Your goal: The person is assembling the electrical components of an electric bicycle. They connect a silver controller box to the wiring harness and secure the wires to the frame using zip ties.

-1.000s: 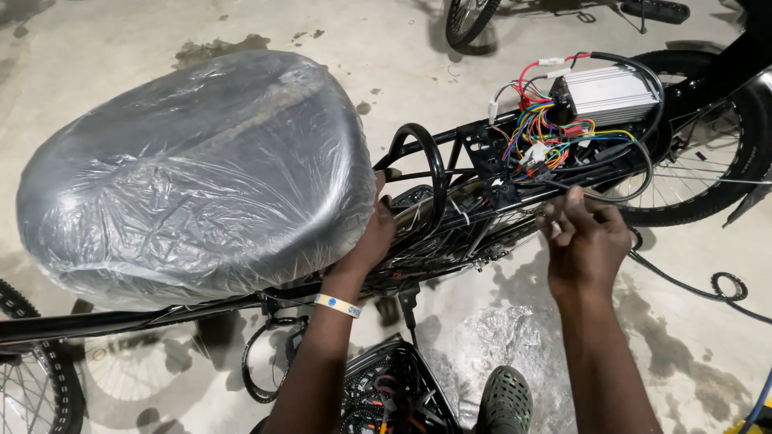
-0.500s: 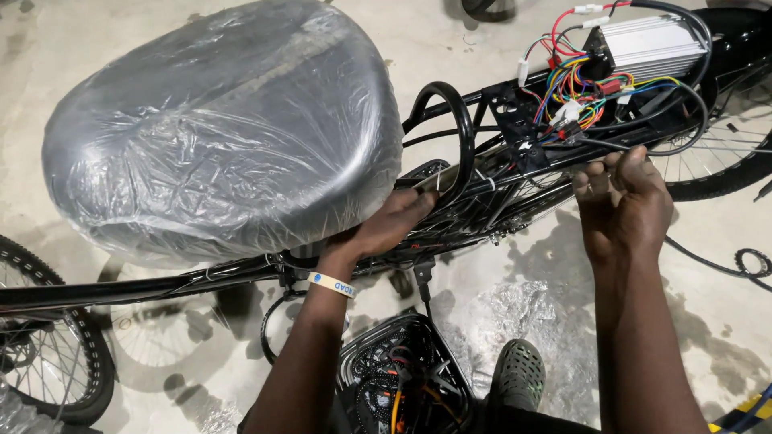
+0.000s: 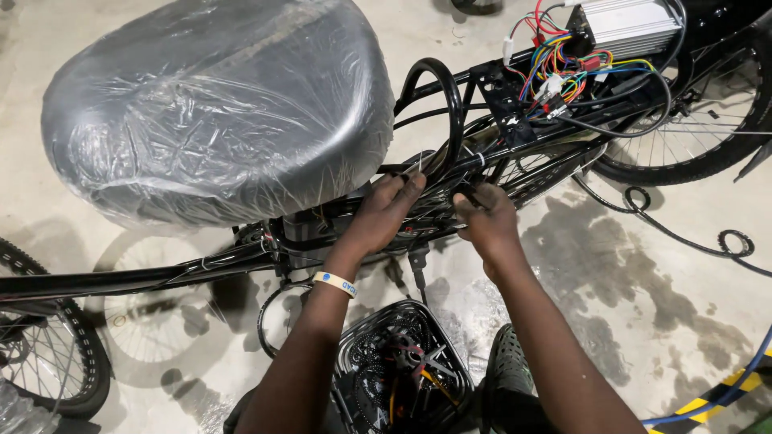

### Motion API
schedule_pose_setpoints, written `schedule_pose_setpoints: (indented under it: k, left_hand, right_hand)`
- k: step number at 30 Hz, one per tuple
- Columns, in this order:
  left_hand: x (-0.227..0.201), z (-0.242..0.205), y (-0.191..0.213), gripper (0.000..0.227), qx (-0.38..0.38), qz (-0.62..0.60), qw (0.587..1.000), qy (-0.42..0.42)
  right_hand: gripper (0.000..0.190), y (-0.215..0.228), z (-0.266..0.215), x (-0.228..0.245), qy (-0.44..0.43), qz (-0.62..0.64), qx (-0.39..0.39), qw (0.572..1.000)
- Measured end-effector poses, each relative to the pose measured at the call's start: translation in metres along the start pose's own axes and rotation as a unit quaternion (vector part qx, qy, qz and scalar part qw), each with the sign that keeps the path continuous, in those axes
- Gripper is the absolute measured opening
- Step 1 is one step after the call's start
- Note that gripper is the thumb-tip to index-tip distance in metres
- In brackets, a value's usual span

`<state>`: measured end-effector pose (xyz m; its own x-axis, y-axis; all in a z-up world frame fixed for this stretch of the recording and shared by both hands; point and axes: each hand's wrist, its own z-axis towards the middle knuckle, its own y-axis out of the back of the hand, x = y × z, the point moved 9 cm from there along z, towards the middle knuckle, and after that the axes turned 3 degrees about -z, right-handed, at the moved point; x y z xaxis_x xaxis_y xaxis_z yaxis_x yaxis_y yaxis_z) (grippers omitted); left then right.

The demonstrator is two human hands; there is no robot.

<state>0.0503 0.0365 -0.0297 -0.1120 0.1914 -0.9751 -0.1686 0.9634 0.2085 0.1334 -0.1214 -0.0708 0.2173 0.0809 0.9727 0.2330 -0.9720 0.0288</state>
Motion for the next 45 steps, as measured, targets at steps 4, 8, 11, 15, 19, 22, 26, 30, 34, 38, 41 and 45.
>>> schedule_pose_setpoints:
  k: [4,8,11,15,19,22,26,30,34,38,41,45]
  left_hand:
    - [-0.002,0.001,0.004,0.076,-0.011,-0.01,1.0,-0.023]
    - [-0.006,-0.008,0.005,0.107,-0.033,-0.039,0.999,0.013]
    - [-0.016,-0.001,0.004,0.093,-0.02,-0.051,0.998,-0.029]
    - [-0.012,0.008,0.004,0.082,-0.005,-0.027,0.999,-0.038]
    - [-0.013,-0.006,0.001,0.096,0.012,0.012,0.999,0.042]
    - [-0.013,-0.008,-0.001,0.094,0.018,0.044,0.998,0.033]
    - [0.005,0.02,-0.001,0.062,-0.003,0.135,0.988,-0.074]
    - [-0.004,0.025,-0.004,0.048,-0.02,0.163,0.986,-0.041]
    - [0.003,0.034,-0.004,0.033,-0.042,0.152,0.987,-0.026]
    - [-0.012,0.03,-0.009,0.037,-0.039,0.108,0.993,-0.01]
    - [-0.014,0.038,-0.009,0.038,-0.042,0.099,0.994,-0.009]
    - [-0.023,0.039,-0.006,0.049,-0.085,0.146,0.985,-0.03]
  right_hand:
    - [0.063,-0.028,0.019,-0.044,-0.045,-0.064,0.095,0.992]
    - [0.05,-0.048,0.01,-0.038,-0.087,0.095,0.129,0.983]
    - [0.015,-0.059,0.001,-0.026,-0.113,0.205,0.15,0.961]
    - [0.054,-0.055,0.0,-0.02,-0.159,0.295,0.124,0.934]
    - [0.051,-0.048,0.008,-0.024,-0.141,0.266,0.13,0.945]
    - [0.027,-0.046,0.0,-0.02,-0.114,0.195,0.13,0.965]
    - [0.021,-0.048,0.005,-0.022,-0.053,0.075,0.14,0.986]
    - [0.012,-0.028,0.003,0.001,-0.06,0.14,0.086,0.984]
    - [0.025,-0.005,0.02,0.003,-0.028,0.205,0.023,0.978]
    - [0.013,-0.009,0.032,-0.008,-0.046,0.285,0.023,0.957]
    - [0.011,-0.008,0.05,-0.016,-0.045,0.35,0.02,0.935]
    - [0.017,-0.017,0.058,-0.015,-0.058,0.413,0.028,0.908]
